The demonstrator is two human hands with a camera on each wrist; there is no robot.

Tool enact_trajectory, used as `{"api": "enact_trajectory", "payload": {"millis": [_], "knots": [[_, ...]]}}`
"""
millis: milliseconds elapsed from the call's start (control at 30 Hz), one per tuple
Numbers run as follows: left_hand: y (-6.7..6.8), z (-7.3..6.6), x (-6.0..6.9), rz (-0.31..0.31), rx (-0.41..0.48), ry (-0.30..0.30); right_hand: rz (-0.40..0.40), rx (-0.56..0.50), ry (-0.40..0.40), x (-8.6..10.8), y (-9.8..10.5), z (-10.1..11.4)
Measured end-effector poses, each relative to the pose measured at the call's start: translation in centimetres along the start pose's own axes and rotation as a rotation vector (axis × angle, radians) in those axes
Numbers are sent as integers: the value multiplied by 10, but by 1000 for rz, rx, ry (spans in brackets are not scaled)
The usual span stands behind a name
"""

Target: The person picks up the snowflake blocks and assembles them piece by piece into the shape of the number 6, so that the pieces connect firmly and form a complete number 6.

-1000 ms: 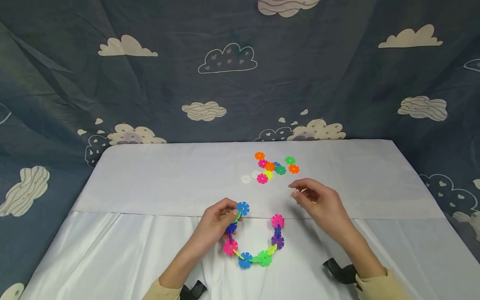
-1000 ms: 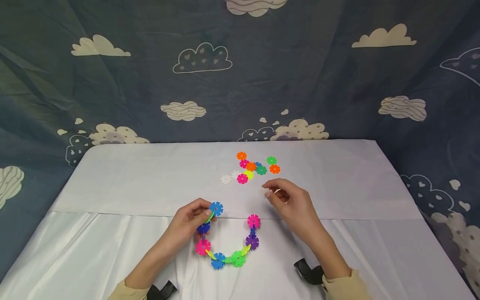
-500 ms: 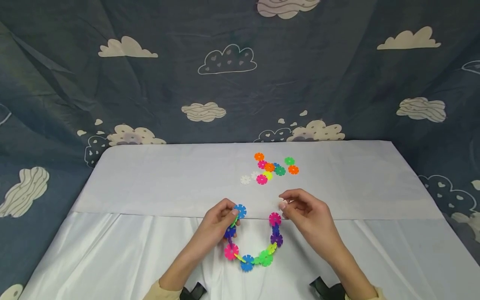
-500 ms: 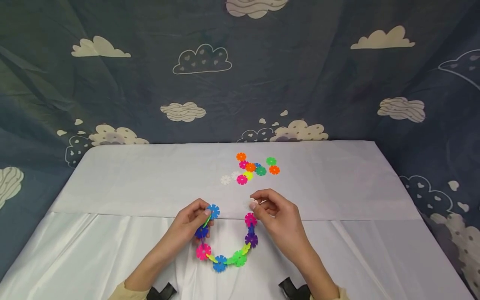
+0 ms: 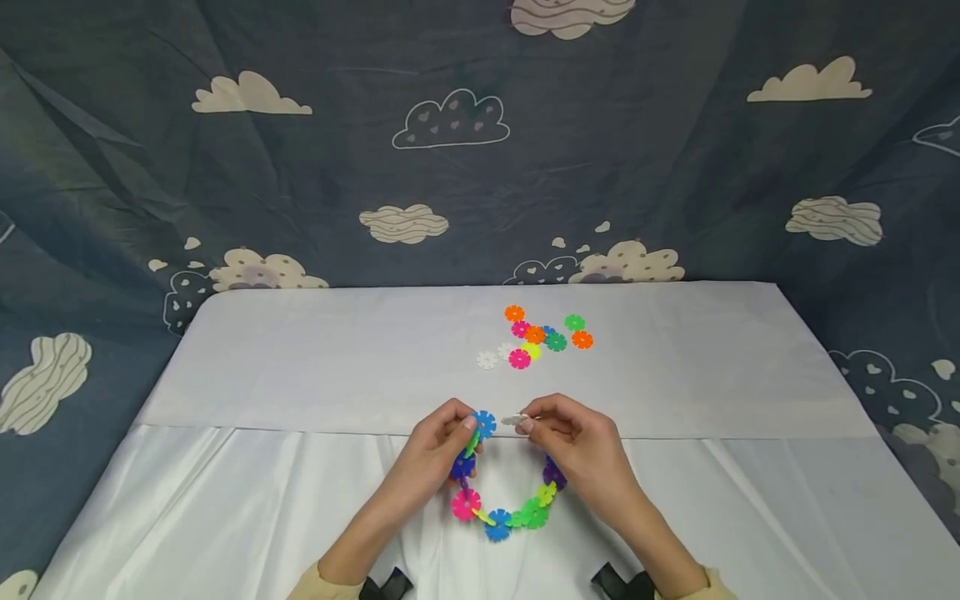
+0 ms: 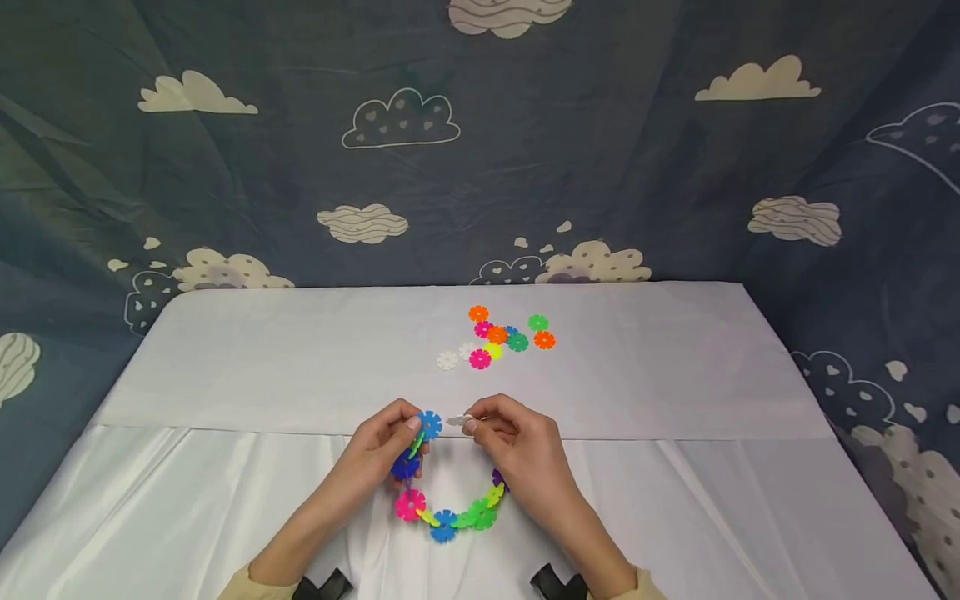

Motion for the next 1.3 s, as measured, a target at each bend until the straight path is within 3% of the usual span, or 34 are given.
{"api": "enact_trajectory", "payload": {"millis": [467,767,1033,1300], "knots": [[-4,-3,-1,24,3,-71,4,-29,92,1,-5,-1],[-4,-2,-2,19,9,-62,0,-9,105,1,-4,-5],[-9,0,-3,17,21,-39,-18,89,232,2,-4,1],[-6,4,-6,8,62,-12,-24,-130,73,2,-7,-10]]}}
Point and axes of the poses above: each hand's wrist, its own x-axis away from the middle knuckle, its own y-axis out of the back of the hand, z = x × y, the point moved 6 cm from there along -x, towards the middle knuckle, and after that the axes turned 13 degrees about y, right-handed, at the moved point
